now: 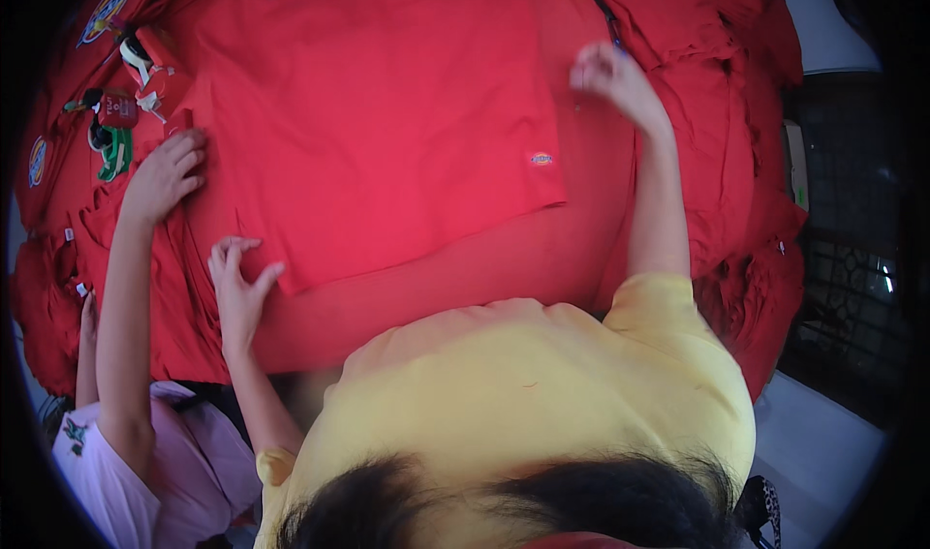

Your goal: The person processes red t-shirts by using shears to trim loose threads from the neckline, applying a small adhesive label, and smoothing the garment on a table before folding it and placing it in a stack.

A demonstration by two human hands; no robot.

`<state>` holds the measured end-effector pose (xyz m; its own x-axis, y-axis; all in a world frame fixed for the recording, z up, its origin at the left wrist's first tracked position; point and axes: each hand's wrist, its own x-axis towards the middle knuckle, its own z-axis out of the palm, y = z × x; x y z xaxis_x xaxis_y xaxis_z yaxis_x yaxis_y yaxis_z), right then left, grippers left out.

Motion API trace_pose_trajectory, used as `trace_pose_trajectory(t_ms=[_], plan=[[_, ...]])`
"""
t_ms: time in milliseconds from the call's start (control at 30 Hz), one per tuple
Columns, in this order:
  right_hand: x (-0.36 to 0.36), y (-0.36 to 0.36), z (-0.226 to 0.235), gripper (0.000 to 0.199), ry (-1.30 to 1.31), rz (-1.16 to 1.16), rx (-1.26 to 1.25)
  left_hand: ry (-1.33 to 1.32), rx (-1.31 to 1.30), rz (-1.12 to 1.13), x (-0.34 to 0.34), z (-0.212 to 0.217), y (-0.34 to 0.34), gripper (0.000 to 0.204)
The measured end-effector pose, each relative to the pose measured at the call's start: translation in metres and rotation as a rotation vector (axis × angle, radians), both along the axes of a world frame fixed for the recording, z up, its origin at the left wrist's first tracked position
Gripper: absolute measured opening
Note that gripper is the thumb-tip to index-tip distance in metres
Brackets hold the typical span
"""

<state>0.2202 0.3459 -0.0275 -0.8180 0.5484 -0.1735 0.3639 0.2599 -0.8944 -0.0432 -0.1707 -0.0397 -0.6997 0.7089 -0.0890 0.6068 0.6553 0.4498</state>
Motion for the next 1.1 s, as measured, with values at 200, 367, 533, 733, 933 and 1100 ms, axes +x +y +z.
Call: trace_pose_trajectory(t_ms=[200,367,533,733,933,1100], plan=[[0.061,-0.163,-0.009,0.055,-0.288,0.021,0.491,0.055,0.142,-0.026,0.032,-0.01,-0.029,0.045],[0.053,-0.173,-0.03,0.023,0.113,-0.379,0.526,0.222,0.18,0.103,0.015,-0.021,-0.024,0.029],[0.093,-0.137,-0.018,0.025,0.06,-0.555,0.818,0.221,0.407,0.2,0.032,-0.013,-0.043,0.035],[0.084,-0.157,-0.049,0.06,0.142,-0.393,0.751,0.065,0.46,0.262,0.049,-0.018,-0.04,0.034],[0.133,-0.156,-0.048,0.048,-0.01,-0.348,0.78,-0.388,0.899,0.489,0.039,-0.02,-0.071,0.044],[0.15,-0.174,-0.06,0.035,-0.033,-0.141,1.022,-0.825,0.919,0.459,0.038,-0.044,-0.093,0.051]])
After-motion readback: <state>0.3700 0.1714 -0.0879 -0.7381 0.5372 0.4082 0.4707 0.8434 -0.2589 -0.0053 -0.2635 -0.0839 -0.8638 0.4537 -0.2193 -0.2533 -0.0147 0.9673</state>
